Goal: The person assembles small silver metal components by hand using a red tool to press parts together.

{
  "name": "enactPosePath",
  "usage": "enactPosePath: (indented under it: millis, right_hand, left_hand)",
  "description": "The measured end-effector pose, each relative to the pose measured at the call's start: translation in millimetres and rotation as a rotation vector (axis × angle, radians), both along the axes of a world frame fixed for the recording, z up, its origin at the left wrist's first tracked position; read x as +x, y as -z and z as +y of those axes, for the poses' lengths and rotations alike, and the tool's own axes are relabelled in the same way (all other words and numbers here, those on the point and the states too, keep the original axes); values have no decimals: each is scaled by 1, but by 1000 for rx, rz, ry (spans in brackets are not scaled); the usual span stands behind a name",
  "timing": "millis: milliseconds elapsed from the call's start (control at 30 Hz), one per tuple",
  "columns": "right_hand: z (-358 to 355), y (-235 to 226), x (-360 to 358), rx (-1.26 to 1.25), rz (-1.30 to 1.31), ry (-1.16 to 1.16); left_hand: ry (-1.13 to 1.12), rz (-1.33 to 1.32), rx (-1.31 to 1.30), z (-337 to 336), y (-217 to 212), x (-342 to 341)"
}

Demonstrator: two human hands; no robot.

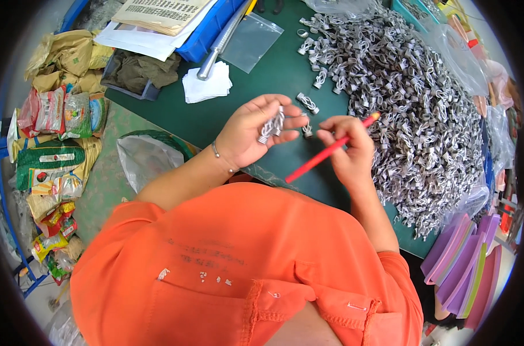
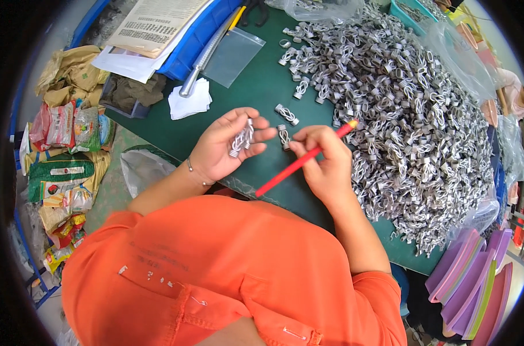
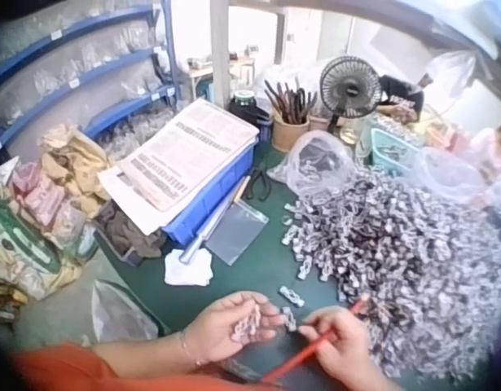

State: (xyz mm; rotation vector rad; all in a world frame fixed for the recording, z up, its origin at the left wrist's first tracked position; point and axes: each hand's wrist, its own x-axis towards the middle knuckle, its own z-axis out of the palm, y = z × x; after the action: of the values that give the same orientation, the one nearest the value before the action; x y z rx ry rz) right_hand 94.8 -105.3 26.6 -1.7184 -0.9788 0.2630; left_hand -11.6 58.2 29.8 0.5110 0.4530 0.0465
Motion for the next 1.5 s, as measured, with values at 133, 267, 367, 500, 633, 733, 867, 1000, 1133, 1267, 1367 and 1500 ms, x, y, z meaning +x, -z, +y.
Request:
enactPosePath:
  millis: [133,267,367,500,633,733,867,1000,1133,1267,1367,1500]
  right_hand:
    - [9,11,-2,-213,-230,-70]
    - [9,20,4,59,392,3]
    - [7,5,3,172,875,-33]
    - [10,13,-5,341,847,-176]
    - [5,19,-9,400,661,-123]
    - [2,11,-11,379,442,-18]
    - [1,4,-15,407,175,34]
    - [5,-3,-12,462,59,-66]
    - [17,1,11,-21,-253,125]
    - [26,17,22,-250,-439,99]
    - [27,16,20,-37,164,112]
    - [21,4,6,214,476,-67]
  left_hand:
    - [-22,-12,41,17,15,-7]
    - [91,14,480,10,14,-8]
    - [127,43,613,1,8,-6]
    - [198,-25,743,-2,4,-2]
    - [64,-377,1065,-5,8,4]
    - [42,-349,1019,-8,1,3]
    - [135,-144,695,-7,-1,1]
    - [39,-72,19,-9,1,2]
    - [-54,-133,-34,7,26,-4]
    - [-42,-41,251,8,21,-1]
    - [-5,49,426,4,16,2]
    - [64,68,445,1,12,5]
